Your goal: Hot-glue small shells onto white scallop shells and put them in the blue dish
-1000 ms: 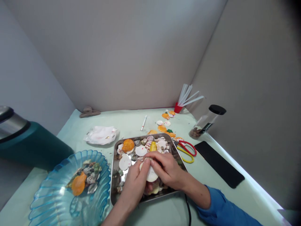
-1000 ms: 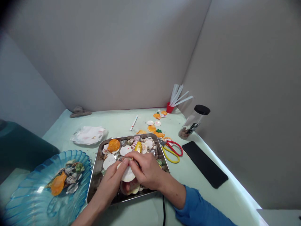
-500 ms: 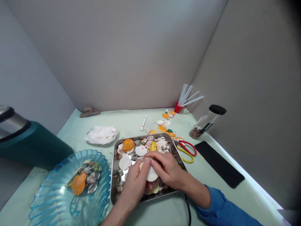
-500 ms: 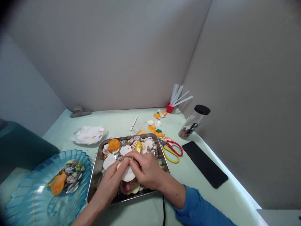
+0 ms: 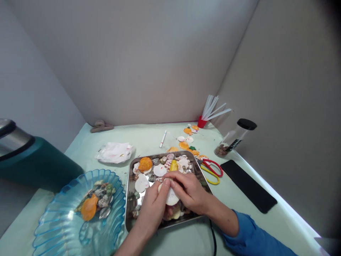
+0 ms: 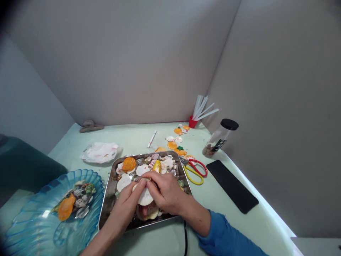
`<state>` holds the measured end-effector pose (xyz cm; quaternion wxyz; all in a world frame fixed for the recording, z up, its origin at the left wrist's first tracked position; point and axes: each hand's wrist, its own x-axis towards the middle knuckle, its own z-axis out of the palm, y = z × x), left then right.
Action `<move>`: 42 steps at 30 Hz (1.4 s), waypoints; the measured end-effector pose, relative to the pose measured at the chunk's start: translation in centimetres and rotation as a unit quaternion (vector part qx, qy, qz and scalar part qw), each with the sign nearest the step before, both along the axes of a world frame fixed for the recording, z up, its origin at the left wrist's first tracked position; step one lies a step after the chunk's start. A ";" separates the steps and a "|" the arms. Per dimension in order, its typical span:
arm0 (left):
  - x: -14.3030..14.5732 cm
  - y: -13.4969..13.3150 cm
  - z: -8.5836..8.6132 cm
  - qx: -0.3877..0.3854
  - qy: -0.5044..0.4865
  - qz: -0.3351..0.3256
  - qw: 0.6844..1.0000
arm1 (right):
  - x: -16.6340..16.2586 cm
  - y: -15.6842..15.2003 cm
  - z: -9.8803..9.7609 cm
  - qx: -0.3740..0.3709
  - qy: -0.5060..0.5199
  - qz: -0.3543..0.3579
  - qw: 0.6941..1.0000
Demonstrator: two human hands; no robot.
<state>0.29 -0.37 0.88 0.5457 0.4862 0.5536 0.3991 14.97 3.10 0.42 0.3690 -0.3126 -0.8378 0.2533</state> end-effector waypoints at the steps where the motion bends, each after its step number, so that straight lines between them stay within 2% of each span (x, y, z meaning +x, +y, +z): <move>1: 0.0 0.0 0.0 0.000 0.002 0.000 1.000 | 0.0 0.0 0.0 -0.001 -0.001 0.001 1.000; 42: -0.1 0.1 -0.2 0.003 0.030 -0.017 0.999 | -0.1 0.0 -0.1 -0.012 -0.014 -0.002 1.000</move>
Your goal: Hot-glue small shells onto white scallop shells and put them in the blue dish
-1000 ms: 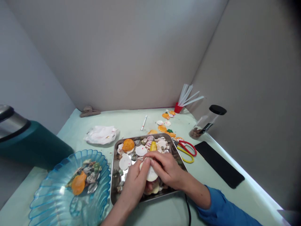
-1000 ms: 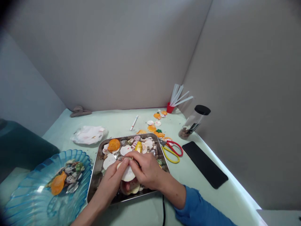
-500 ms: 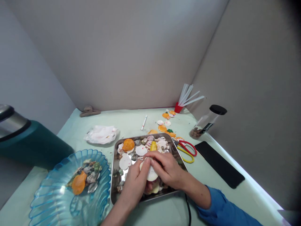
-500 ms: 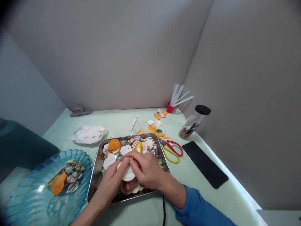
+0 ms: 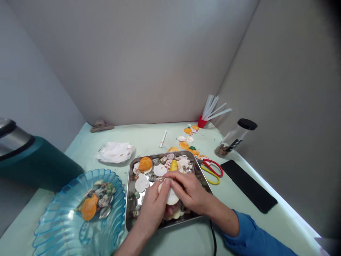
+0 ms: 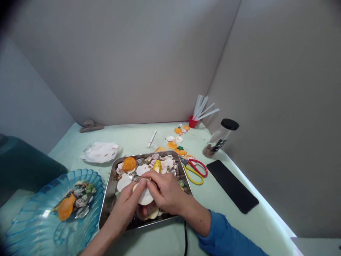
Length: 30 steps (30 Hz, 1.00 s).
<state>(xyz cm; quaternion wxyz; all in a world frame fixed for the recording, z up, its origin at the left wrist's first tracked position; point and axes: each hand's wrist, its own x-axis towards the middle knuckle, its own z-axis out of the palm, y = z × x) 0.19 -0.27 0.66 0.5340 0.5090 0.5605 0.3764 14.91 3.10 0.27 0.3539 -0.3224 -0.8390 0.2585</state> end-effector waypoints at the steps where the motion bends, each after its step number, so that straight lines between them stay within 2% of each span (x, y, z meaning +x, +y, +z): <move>1: 0.0 0.0 0.0 -0.001 -0.001 -0.003 1.000 | 0.0 0.0 0.0 0.000 0.000 0.002 1.000; 14: -0.1 0.1 -0.1 0.002 -0.009 -0.003 1.000 | -0.1 0.1 0.1 0.014 0.008 -0.001 1.000; 30: -0.1 -0.2 -0.4 0.005 -0.026 0.013 1.000 | 0.1 0.0 0.1 -0.007 0.002 0.008 1.000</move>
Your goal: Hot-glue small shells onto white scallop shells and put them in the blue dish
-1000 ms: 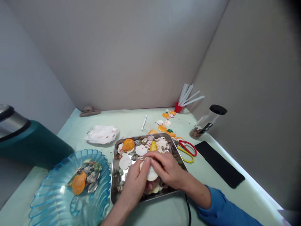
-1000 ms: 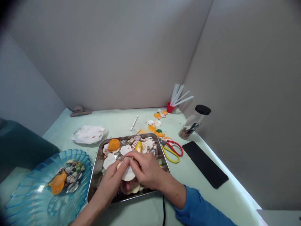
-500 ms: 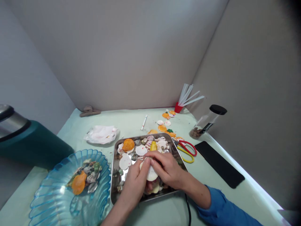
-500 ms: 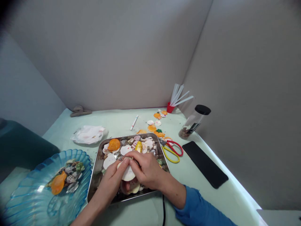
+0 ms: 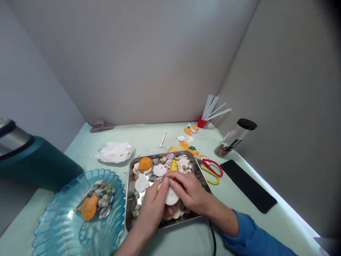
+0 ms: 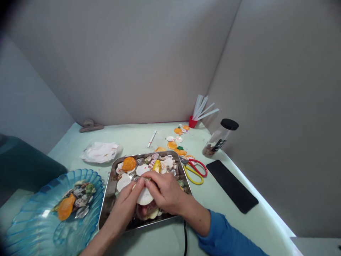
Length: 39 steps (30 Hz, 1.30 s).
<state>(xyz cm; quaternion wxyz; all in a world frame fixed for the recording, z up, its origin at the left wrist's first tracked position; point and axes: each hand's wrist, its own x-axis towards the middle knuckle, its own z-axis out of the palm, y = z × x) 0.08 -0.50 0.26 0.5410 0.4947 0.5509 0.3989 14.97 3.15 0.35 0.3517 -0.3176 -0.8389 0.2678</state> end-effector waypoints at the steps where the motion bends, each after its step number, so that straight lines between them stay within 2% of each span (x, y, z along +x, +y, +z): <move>1: 0.0 0.0 0.0 0.001 0.002 0.001 1.000 | 0.0 0.0 0.0 0.000 0.001 0.000 1.000; 10: 0.0 0.2 -0.1 0.001 0.014 -0.001 1.000 | -0.1 0.0 0.0 0.007 0.009 -0.002 1.000; 16: -0.1 0.2 -0.2 0.031 0.049 0.018 0.998 | -0.1 0.0 -0.2 0.014 0.005 -0.004 1.000; 20: 0.0 0.1 0.1 0.036 0.042 0.009 0.998 | -0.1 -0.1 -0.2 0.018 0.000 -0.015 1.000; 24: 0.0 0.2 0.3 0.036 0.028 0.026 0.999 | -0.1 -0.2 -0.2 0.019 -0.008 -0.032 0.999; 34: 0.0 0.2 0.4 0.018 0.011 0.026 0.999 | 0.0 0.0 -0.2 0.025 0.009 -0.012 1.000; 39: -0.1 0.2 0.2 0.042 0.007 0.032 0.999 | 0.0 0.0 -0.3 0.028 0.021 -0.001 0.999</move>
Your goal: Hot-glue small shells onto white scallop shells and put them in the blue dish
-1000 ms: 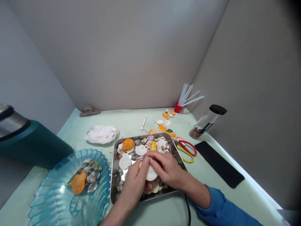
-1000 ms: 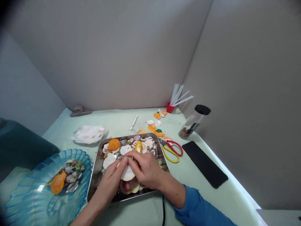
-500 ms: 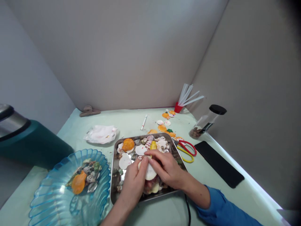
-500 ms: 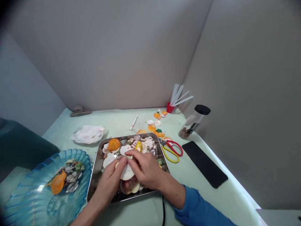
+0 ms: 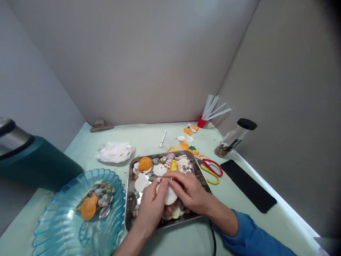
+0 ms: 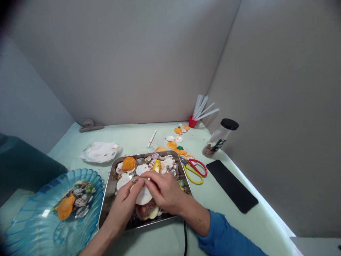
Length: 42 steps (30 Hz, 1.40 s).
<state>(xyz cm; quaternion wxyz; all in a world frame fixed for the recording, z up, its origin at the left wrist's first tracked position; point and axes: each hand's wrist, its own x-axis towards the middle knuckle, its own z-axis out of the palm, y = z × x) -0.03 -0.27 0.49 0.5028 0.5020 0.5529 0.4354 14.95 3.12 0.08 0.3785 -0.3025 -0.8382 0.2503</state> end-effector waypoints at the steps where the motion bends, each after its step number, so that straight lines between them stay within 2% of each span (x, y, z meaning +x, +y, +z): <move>1: 0.0 0.0 0.0 0.004 0.001 0.002 1.000 | 0.0 0.0 0.0 0.002 0.003 0.002 1.000; 21: 0.2 -0.1 0.0 -0.017 -0.012 -0.007 1.000 | -0.1 0.1 0.2 0.005 -0.002 0.003 1.000; 30: 0.2 0.1 0.2 -0.040 -0.036 -0.020 0.998 | -0.1 -0.1 0.0 -0.007 -0.025 -0.041 0.999; 42: 0.1 -0.2 0.0 -0.031 -0.020 -0.029 0.999 | -0.1 0.0 0.1 -0.030 -0.009 -0.012 0.999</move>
